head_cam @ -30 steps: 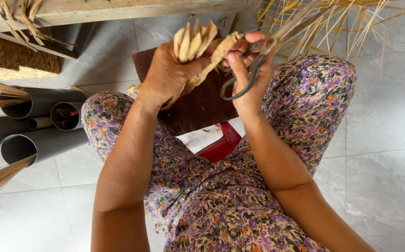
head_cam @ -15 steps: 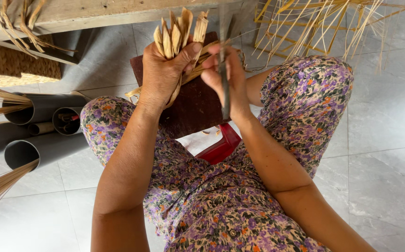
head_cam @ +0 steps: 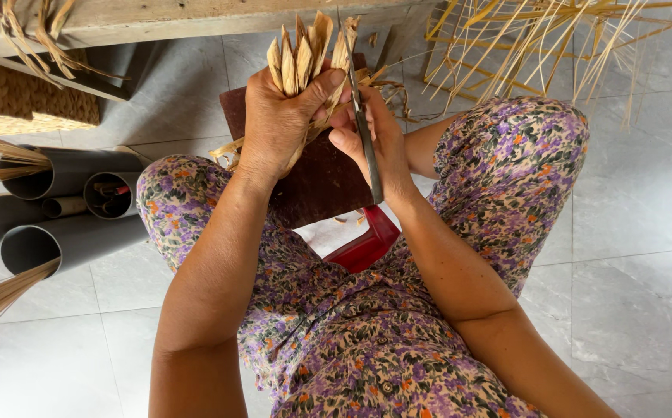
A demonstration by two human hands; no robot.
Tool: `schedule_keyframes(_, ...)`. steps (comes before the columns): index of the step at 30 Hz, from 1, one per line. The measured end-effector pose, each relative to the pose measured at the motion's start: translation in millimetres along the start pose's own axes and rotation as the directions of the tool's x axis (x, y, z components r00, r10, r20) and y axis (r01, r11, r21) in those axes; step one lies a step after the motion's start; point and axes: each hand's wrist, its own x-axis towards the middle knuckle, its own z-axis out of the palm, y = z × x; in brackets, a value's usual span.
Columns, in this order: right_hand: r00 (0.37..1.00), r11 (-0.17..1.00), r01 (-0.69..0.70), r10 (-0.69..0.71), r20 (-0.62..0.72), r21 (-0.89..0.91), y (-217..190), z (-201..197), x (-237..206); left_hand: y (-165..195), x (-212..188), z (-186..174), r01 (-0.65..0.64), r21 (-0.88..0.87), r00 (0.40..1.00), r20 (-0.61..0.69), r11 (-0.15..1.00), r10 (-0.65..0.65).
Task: The person sits on a low stool and uses scissors to trim the ends of dried palm leaf strips, cutting them one at a time over a wooden board on their lap. They then gather the trimmed strips, align the bundle by hand, and set it on the workbench.
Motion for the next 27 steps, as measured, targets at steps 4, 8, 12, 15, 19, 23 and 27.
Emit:
schedule_keyframes(4, 0.999, 1.000, 0.028, -0.028, -0.034, -0.013, 2, 1, -1, 1, 0, 2, -0.006, 0.057, 1.000, 0.005, 0.998, 0.006)
schedule_keyframes(8, 0.996, 0.998, -0.027, 0.031, -0.080, 0.056, 3, 1, -2, 4, -1, 4, 0.031, -0.008, 0.997, 0.075, 1.000, -0.030)
schedule_keyframes(12, 0.995, 0.996, -0.068, 0.072, -0.073, 0.056, 0, 2, -5, 7, -2, 5, 0.042, 0.033, 0.997, 0.056, 0.999, -0.043)
schedule_keyframes(15, 0.995, 0.997, -0.065, 0.067, -0.077, 0.031, -1, 3, -6, 8, -2, 2, 0.055, 0.042, 0.997, 0.052, 0.998, -0.057)
schedule_keyframes(19, 0.989, 0.997, -0.062, 0.068, -0.128, 0.048, -1, 1, -3, 4, -4, -5, 0.101, 0.041, 0.982, 0.157, 0.994, -0.106)
schedule_keyframes(23, 0.968, 0.994, 0.020, 0.006, -0.249, 0.104, 6, -20, 3, -2, -1, -9, -0.069, 0.067, 0.985, 0.160, 0.995, 0.057)
schedule_keyframes(27, 0.908, 0.990, 0.139, -0.119, -0.402, 0.022, 33, -49, 15, 7, 2, -27, -0.142, 0.039, 0.984, 0.118, 0.989, 0.137)
